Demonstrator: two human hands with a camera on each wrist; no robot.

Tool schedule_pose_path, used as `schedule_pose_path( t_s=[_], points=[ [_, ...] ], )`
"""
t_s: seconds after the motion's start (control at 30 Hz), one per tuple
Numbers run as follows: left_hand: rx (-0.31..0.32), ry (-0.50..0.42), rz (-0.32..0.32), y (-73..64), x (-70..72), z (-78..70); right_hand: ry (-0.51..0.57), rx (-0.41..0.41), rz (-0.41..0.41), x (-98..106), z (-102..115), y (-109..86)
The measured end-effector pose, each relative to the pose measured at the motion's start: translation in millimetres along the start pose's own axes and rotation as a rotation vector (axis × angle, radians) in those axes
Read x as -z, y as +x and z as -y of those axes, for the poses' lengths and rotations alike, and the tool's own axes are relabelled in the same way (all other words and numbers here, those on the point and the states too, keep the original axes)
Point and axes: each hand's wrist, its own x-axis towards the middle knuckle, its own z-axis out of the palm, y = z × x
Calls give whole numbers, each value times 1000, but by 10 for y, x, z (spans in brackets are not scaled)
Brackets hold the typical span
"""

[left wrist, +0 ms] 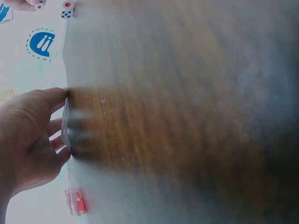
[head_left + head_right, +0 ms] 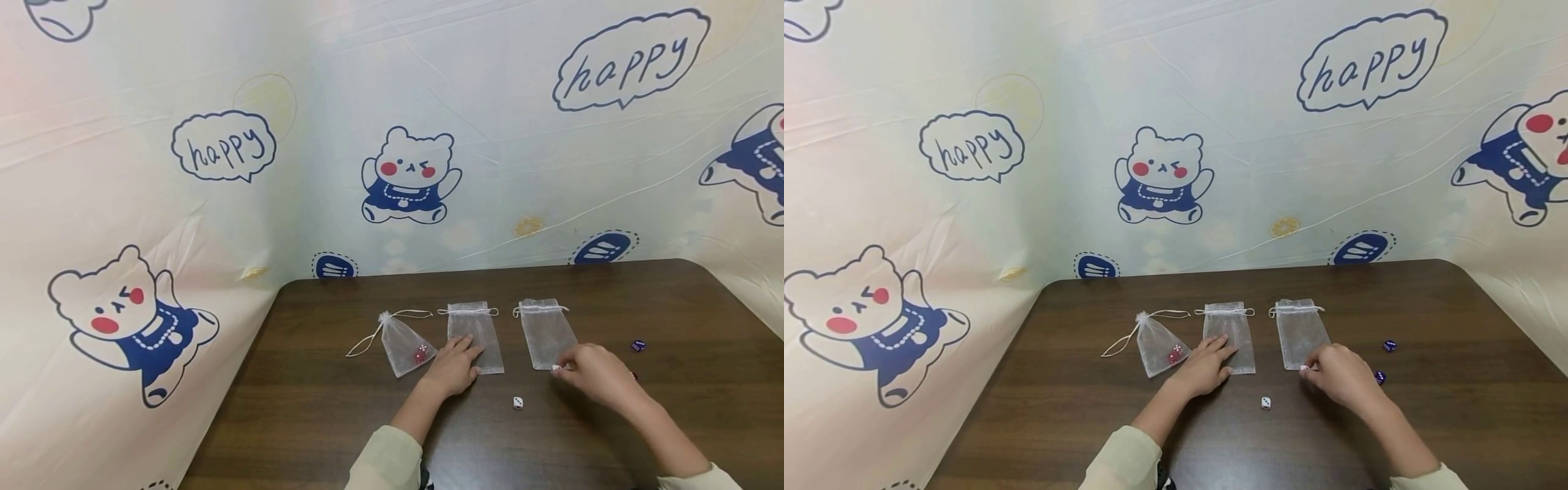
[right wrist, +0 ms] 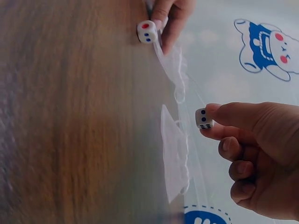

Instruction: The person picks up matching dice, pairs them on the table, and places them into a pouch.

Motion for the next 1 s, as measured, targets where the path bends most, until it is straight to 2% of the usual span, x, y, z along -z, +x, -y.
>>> schedule_pose_path(
  t_s=[0.47, 0.73, 1.0],
  points=[
    [11, -5, 21, -3, 19, -6, -7, 126, 61, -185, 202, -2],
    [11, -8, 16, -9, 30, -13, -10, 196, 126, -246, 263, -5],
    [14, -11, 16, -4, 13, -7, 11, 219, 173, -288, 286, -13]
  ],
)
